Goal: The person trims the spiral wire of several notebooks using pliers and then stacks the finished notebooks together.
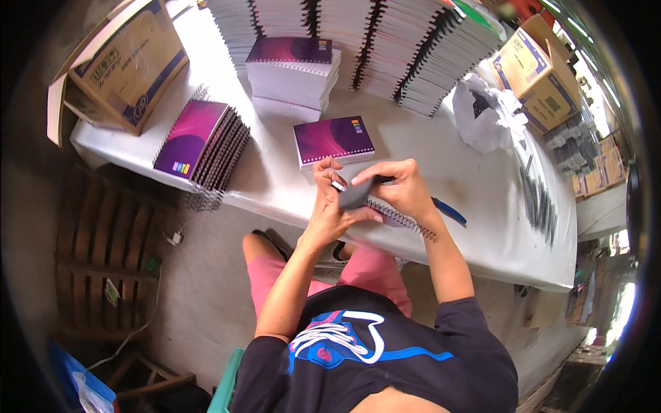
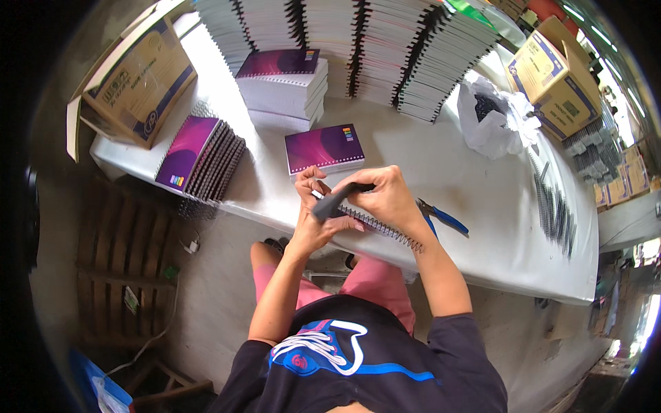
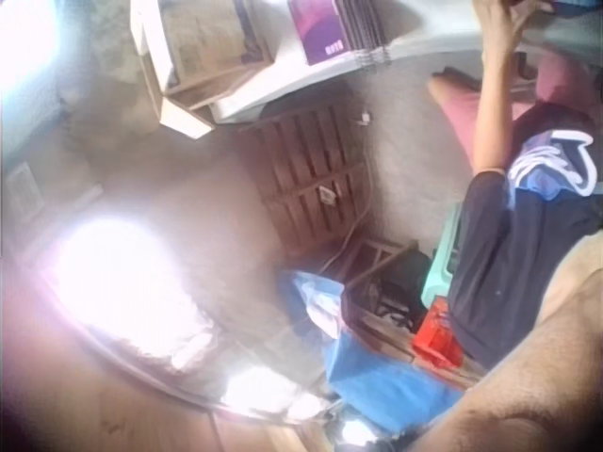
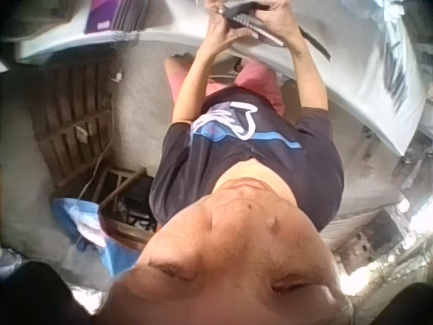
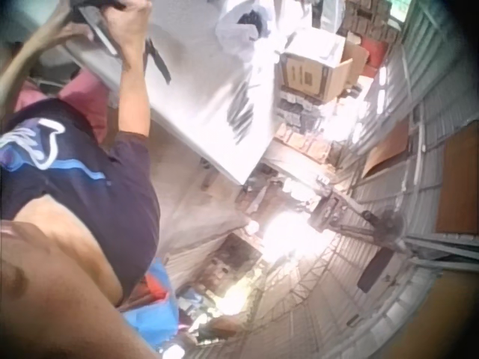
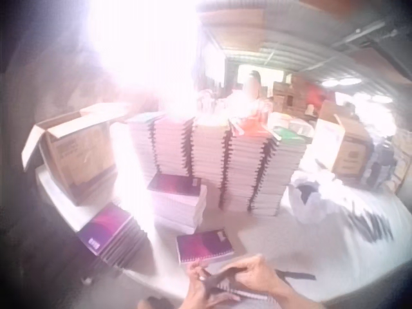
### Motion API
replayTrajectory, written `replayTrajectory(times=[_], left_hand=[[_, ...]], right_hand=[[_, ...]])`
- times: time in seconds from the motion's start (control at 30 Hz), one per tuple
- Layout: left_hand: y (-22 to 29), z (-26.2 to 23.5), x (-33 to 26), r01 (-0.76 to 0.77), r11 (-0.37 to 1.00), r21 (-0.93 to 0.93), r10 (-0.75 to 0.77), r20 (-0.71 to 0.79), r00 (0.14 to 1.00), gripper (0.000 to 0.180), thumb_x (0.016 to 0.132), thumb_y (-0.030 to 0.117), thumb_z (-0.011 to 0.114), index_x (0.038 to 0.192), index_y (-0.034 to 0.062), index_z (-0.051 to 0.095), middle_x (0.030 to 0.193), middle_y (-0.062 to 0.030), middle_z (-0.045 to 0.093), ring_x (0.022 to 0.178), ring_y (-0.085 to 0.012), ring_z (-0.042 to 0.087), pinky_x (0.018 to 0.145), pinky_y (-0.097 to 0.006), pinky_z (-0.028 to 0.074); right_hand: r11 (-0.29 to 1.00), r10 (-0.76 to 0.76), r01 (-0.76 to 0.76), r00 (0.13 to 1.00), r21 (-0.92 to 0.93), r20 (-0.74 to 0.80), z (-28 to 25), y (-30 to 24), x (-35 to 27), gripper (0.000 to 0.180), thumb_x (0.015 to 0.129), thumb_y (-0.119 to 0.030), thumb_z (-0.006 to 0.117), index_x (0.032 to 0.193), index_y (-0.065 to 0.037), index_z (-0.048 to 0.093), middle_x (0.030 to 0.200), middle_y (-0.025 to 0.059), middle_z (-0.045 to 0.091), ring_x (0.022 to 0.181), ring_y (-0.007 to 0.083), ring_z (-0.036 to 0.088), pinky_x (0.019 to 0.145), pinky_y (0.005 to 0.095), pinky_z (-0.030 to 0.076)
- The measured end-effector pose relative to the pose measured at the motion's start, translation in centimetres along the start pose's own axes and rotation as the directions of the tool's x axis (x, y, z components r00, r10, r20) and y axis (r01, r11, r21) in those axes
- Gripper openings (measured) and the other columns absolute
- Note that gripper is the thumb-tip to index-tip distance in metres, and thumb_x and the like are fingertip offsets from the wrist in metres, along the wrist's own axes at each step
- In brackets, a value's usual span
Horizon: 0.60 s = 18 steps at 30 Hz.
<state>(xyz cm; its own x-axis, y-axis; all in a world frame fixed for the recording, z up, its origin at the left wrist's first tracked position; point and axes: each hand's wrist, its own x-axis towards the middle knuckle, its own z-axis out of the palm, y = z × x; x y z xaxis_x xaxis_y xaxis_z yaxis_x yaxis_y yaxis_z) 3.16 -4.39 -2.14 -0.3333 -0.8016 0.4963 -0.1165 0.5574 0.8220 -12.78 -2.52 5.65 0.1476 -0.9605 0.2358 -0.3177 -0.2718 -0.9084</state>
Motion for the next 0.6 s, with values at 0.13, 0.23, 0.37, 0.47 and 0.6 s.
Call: replayTrajectory(times=[0.13,0.23,0.37,0.47,0.6], left_hand=[[-0.5,0.6,-0.1,-0.075,0.995,-0.067,0.068,-0.090,0.994,0.091,0.048,0.040,0.090,0.106,0.0079,0.027,0.112,-0.0123,0.027,0.109,-0.0221,0.033,0.091,-0.034,0.035],[-0.7,-0.1,-0.2,0.076,0.959,-0.273,-0.077,0.006,0.997,0.066,0.066,0.021,0.084,0.104,0.0078,0.032,0.108,-0.0105,0.035,0.103,-0.0191,0.039,0.089,-0.030,0.035],[0.2,-1.3,-0.2,0.214,0.813,-0.541,-0.203,0.081,0.976,0.041,0.076,0.005,0.074,0.105,0.0032,0.045,0.104,-0.0059,0.047,0.093,-0.0114,0.047,0.084,-0.025,0.039],[1.5,-1.3,-0.5,0.250,0.741,-0.623,-0.308,0.014,0.951,0.022,0.076,-0.002,0.072,0.093,0.0003,0.059,0.092,-0.0011,0.056,0.082,-0.0076,0.054,0.075,-0.022,0.044],[3.4,-0.2,-0.7,0.118,0.836,-0.536,-0.299,-0.264,0.917,0.018,0.070,-0.002,0.078,0.082,0.0007,0.064,0.082,-0.0039,0.061,0.074,-0.0115,0.059,0.068,-0.024,0.047]], right_hand=[[0.960,0.061,-0.106,0.982,-0.259,-0.178,-1.9,2.3,-0.2,0.025,0.070,-0.001,0.059,0.091,-0.004,0.072,0.082,0.0156,0.070,0.069,0.0148,0.066,0.065,0.0279,0.051],[0.810,0.060,-0.247,0.937,-0.532,-0.344,-6.2,3.6,-2.9,0.038,0.072,-0.003,0.060,0.109,-0.007,0.067,0.102,0.0173,0.067,0.092,0.0274,0.066,0.083,0.0303,0.050],[0.613,0.123,-0.410,0.894,-0.675,-0.431,-9.1,3.5,-9.3,0.070,0.075,-0.031,0.072,0.136,-0.009,0.043,0.138,0.0169,0.045,0.127,0.0354,0.042,0.104,0.0463,0.033],[0.260,0.377,-0.557,0.810,-0.789,-0.448,-4.4,2.0,-13.1,0.077,0.079,-0.055,0.062,0.139,-0.013,0.039,0.144,0.0147,0.035,0.135,0.0379,0.026,0.107,0.0537,0.024],[0.370,0.078,-0.427,0.899,-0.825,-0.431,-3.3,3.8,-15.6,0.046,0.093,-0.035,0.051,0.134,-0.014,0.048,0.130,0.0133,0.044,0.120,0.0324,0.040,0.100,0.0509,0.031]])
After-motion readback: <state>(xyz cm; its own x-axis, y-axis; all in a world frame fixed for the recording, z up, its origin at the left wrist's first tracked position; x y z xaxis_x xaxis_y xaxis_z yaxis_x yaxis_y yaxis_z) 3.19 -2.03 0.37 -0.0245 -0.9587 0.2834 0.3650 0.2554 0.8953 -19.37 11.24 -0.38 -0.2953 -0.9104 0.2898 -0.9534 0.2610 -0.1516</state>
